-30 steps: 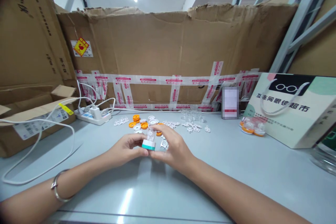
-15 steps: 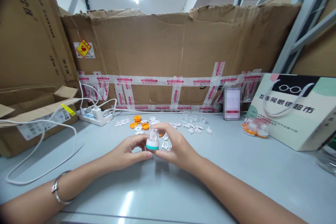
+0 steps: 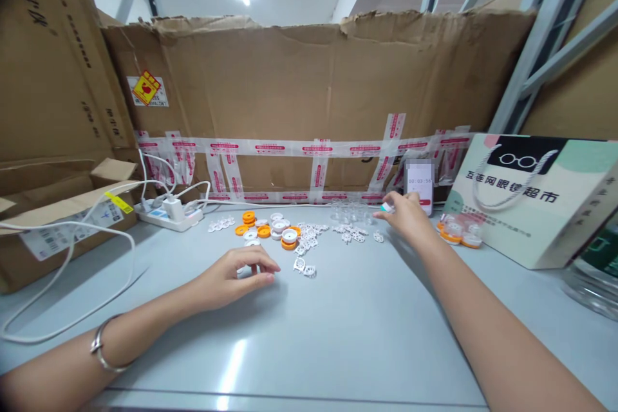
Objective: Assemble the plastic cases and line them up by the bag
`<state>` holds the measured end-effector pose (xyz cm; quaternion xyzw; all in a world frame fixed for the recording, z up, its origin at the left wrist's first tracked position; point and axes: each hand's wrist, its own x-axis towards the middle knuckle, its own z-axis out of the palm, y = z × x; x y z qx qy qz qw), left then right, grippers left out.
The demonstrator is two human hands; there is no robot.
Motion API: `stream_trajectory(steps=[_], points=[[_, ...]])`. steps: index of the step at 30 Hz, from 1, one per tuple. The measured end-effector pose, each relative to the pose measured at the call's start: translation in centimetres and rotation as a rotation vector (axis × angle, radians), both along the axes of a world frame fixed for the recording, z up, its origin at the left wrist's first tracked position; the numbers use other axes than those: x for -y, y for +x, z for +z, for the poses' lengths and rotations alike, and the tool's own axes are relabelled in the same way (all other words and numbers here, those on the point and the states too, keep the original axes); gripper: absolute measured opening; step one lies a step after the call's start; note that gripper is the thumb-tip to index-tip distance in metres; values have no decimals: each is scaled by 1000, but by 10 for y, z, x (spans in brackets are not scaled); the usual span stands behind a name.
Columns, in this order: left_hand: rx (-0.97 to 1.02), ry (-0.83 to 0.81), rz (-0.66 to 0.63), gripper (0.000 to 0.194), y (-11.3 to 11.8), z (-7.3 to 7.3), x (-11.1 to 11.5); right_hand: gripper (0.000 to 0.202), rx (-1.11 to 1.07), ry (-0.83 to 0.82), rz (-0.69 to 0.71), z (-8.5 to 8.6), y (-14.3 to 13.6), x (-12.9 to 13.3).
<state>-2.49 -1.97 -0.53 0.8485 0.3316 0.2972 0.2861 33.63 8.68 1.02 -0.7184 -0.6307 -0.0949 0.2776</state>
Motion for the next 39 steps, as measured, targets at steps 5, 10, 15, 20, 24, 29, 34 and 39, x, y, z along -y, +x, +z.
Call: stream_trajectory(steps=[5,10,15,20,24,29,34,39], points=[[-3,0,-2,20,-1,0,0,22,74,-98,-116,-24,13,-8],[14,10,-6,19,-2,1,2,34,131,-131,-88,-39,15,-15],[12,16,6,18,-3,2,3,65,92,-60,-92,-43,16,-21],[4,9,-1,18,-3,3,5,51,3,5,-125,-47,16,-26],[0,8,-13,18,-3,3,6,43,-62,44,-125,-49,16,-29],[-10,12,-15,18,-2,4,6,40,-156,59,-123,-49,13,-32],[-21,11,-22,18,-2,5,7,41,-188,69,-81,-51,10,-34],[-17,32,-44,18,-2,6,8,40,-191,81,-56,-52,9,-35]])
